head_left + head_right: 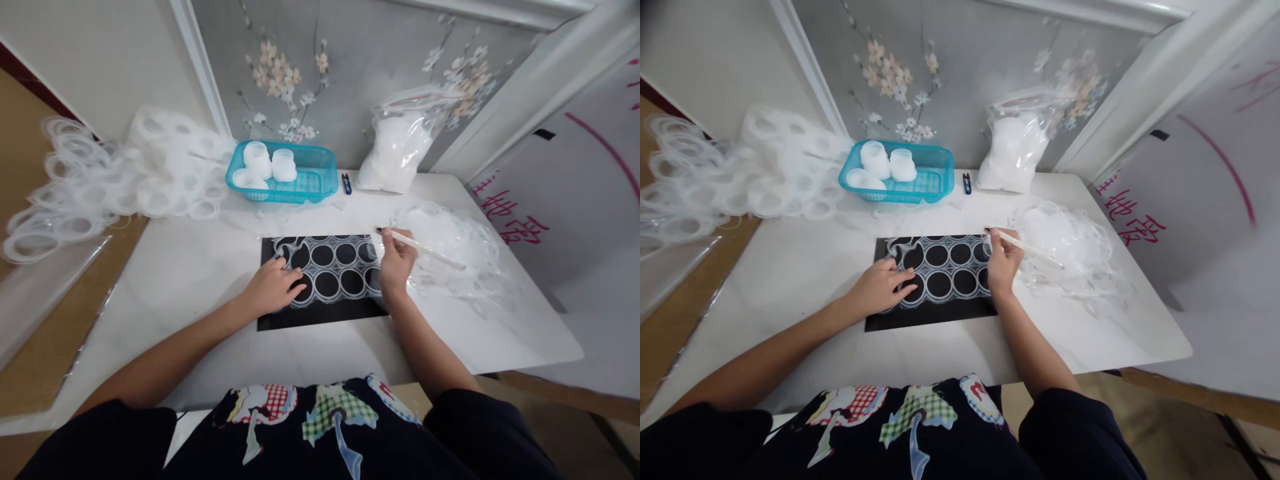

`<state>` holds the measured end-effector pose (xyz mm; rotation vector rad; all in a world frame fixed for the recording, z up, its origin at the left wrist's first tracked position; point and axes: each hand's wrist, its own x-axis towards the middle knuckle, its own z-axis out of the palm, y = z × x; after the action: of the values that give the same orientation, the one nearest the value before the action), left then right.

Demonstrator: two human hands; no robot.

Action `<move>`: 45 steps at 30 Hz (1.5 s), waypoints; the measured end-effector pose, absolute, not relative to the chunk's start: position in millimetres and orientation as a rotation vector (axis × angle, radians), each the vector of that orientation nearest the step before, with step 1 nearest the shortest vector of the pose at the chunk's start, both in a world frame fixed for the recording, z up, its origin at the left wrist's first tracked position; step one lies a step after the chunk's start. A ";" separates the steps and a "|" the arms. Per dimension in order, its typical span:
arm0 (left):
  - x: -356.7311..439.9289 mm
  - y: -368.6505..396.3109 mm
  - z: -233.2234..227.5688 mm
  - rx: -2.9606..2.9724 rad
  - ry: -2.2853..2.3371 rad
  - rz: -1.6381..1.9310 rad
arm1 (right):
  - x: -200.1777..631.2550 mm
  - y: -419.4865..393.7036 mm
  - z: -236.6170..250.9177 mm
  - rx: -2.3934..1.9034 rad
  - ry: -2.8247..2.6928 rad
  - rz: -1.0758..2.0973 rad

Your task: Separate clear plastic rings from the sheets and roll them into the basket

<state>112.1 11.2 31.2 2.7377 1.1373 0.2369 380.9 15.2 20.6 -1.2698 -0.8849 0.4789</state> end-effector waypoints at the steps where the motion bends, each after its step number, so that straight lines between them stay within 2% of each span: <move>1: 110.9 13.1 31.4 2.680 1.172 0.241 | 383.2 15.2 23.0 -1.214 -0.818 0.455; 4: 108.0 18.5 33.9 2.449 1.309 0.313 | 383.1 11.3 27.7 -1.109 -0.743 0.532; 10: 114.6 8.8 46.0 1.960 1.175 0.562 | 358.5 -14.0 33.9 -1.056 -0.944 1.184; 14: 124.5 -9.3 48.0 1.619 0.985 0.517 | 342.1 -31.6 40.8 -0.938 -1.043 1.551; 21: 131.6 -22.5 51.4 1.300 0.781 0.395 | 342.7 -34.7 41.3 -0.800 -0.579 1.994; 32: 126.5 -20.4 58.4 0.845 0.762 0.555 | 353.1 -35.5 43.0 -0.666 -0.136 2.152; 45: 126.9 -18.5 55.7 0.765 0.805 0.608 | 351.2 -40.9 44.7 -0.766 -0.266 2.102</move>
<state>126.9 -18.5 55.7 0.7645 0.8049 0.6082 351.2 -40.9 44.7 -0.7662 -0.2658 2.1023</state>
